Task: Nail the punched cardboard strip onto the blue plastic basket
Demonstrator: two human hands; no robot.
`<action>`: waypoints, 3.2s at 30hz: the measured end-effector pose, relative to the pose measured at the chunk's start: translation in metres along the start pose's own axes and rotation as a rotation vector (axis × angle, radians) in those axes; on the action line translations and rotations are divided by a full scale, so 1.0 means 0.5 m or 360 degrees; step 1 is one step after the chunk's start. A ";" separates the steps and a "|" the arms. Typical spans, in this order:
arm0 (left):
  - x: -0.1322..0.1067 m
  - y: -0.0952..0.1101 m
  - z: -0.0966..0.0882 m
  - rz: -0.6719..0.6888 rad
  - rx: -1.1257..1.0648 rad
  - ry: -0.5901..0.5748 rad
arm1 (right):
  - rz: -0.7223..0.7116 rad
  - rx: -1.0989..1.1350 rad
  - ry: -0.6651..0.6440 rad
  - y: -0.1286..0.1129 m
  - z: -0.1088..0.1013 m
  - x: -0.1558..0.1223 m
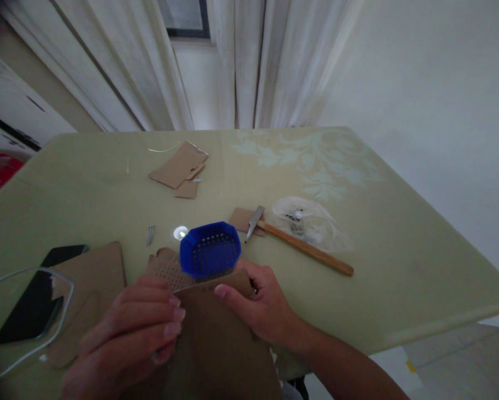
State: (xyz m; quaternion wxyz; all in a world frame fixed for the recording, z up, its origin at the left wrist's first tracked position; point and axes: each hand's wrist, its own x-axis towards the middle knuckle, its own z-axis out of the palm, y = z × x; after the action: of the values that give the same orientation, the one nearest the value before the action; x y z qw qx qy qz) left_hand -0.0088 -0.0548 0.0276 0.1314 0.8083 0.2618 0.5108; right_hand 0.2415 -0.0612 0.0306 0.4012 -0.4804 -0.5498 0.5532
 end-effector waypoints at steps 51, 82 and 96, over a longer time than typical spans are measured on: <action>0.023 -0.058 0.048 -0.0230 -0.0001 -0.0167 | 0.0103 0.0522 -0.0061 0.005 -0.016 0.008; 0.030 -0.035 0.047 -0.0134 -0.0164 -0.0110 | 0.0048 0.0220 -0.0158 -0.002 -0.016 0.005; 0.040 -0.035 0.017 -0.0099 -0.0023 -0.0336 | 0.0055 0.0136 -0.0067 0.009 -0.014 0.012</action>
State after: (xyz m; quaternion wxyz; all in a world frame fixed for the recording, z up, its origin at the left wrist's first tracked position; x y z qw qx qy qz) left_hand 0.0005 -0.0288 0.0305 0.1799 0.8481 0.2676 0.4205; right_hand 0.2473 -0.0540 0.0260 0.3999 -0.4605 -0.5257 0.5930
